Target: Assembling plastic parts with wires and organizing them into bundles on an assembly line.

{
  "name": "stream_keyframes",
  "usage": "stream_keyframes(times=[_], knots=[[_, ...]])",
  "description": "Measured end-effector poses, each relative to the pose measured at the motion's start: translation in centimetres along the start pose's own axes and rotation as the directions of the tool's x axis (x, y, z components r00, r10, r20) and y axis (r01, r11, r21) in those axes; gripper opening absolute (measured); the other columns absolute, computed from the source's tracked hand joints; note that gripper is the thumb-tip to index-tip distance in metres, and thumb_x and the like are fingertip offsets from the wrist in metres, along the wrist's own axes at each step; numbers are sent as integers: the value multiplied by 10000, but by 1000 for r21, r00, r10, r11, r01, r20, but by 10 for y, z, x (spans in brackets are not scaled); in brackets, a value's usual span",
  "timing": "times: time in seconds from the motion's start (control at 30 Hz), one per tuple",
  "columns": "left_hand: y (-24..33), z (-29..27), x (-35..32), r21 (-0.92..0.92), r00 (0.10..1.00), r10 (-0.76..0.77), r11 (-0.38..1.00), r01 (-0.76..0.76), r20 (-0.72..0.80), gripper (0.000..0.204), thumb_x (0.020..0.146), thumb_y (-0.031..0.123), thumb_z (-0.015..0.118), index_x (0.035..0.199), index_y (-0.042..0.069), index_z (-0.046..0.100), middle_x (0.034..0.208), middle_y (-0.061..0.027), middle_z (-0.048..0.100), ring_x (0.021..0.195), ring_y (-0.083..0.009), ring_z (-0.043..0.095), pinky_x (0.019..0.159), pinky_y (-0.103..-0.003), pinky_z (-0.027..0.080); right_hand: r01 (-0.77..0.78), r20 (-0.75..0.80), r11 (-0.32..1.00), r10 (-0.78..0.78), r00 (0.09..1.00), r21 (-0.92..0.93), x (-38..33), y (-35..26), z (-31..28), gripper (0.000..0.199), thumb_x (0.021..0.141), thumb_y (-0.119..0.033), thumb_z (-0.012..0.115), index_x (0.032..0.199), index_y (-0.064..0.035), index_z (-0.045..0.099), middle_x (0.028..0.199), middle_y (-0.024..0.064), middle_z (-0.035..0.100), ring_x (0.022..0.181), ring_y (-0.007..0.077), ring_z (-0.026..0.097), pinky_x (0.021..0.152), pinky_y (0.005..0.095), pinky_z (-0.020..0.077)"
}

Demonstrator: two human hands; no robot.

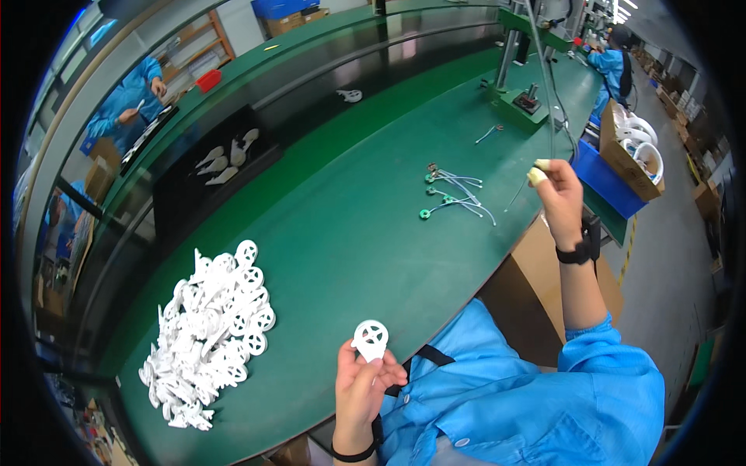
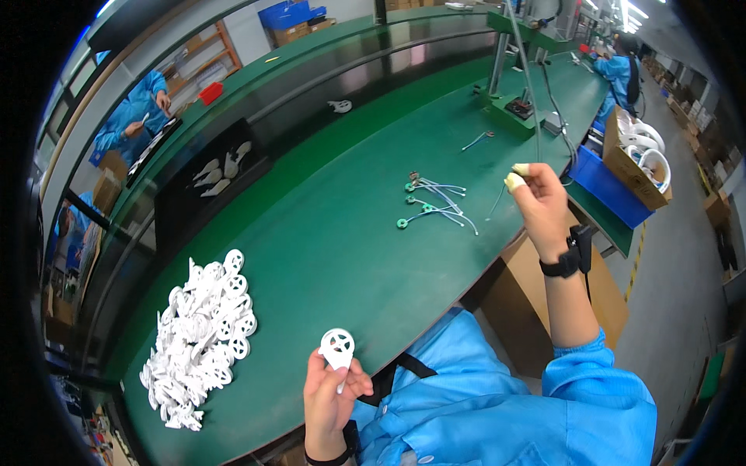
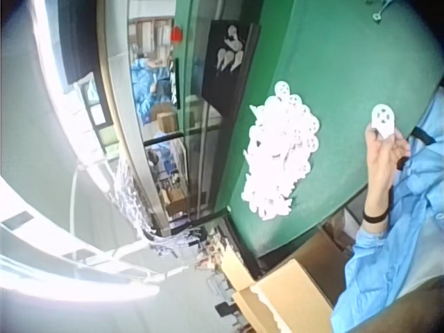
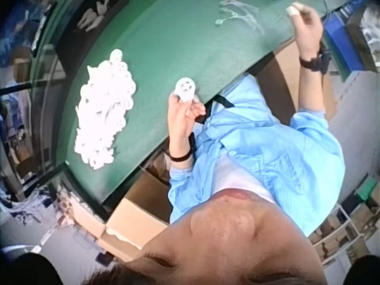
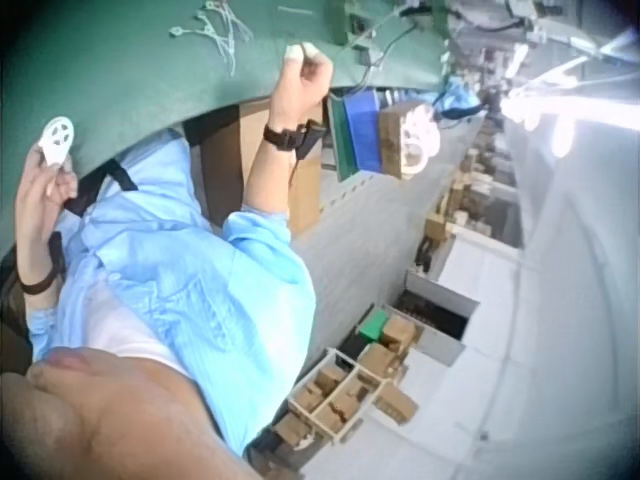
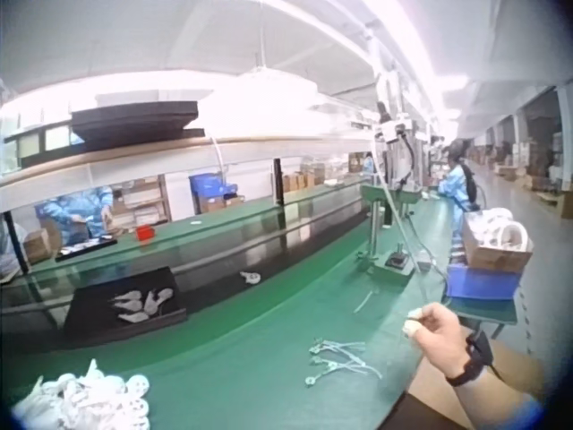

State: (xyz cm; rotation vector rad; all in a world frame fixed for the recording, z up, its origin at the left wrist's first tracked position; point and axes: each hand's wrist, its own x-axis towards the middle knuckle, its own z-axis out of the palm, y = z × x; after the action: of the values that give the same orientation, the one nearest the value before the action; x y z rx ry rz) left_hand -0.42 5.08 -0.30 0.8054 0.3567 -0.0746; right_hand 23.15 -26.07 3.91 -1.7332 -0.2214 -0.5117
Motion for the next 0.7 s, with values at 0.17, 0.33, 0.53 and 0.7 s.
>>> stream_keyframes(times=[0.17, 0.33, 0.53, 0.7], knots=[[-10, 15, 11, 33, 990, 140, 989, -141, 17, 340, 903, 2, 455, 1211, 36, 315, 943, -174, 581, 726, -230, 585, 628, -329, 469, -57, 223, 847, -73, 972, 529, -68, -53, 39, 134, 838, 33, 549, 944, -35, 503, 971, 137, 584, 789, 180, 586, 693, 280, 491], [-22, 20, 15, 26, 977, 210, 978, -209, -45, 354, 916, -39, 420, 1236, 42, 292, 956, -141, 568, 709, -189, 565, 617, -307, 450, -253, 473, 692, -145, 869, 676, -121, -64, 85, 279, 783, 97, 652, 942, -51, 476, 952, 177, 584, 811, 219, 630, 730, 339, 544], [-24, 24, 8, 26, 962, 259, 966, -258, -82, 374, 924, -43, 413, 1255, 57, 271, 957, -125, 563, 703, -176, 563, 593, -292, 449, -297, 594, 721, -194, 781, 626, -140, -54, 104, 263, 782, 128, 617, 969, -16, 501, 1027, 174, 568, 922, 202, 606, 799, 323, 514], [-24, 30, 9, 244, 955, 291, 932, -269, -56, 434, 932, -15, 403, 1322, 32, 219, 979, -115, 549, 715, -131, 543, 603, -268, 445, -238, 613, 812, -177, 770, 533, -148, -50, 109, 239, 798, 86, 622, 998, -6, 531, 1019, 133, 588, 880, 165, 589, 756, 285, 489]])
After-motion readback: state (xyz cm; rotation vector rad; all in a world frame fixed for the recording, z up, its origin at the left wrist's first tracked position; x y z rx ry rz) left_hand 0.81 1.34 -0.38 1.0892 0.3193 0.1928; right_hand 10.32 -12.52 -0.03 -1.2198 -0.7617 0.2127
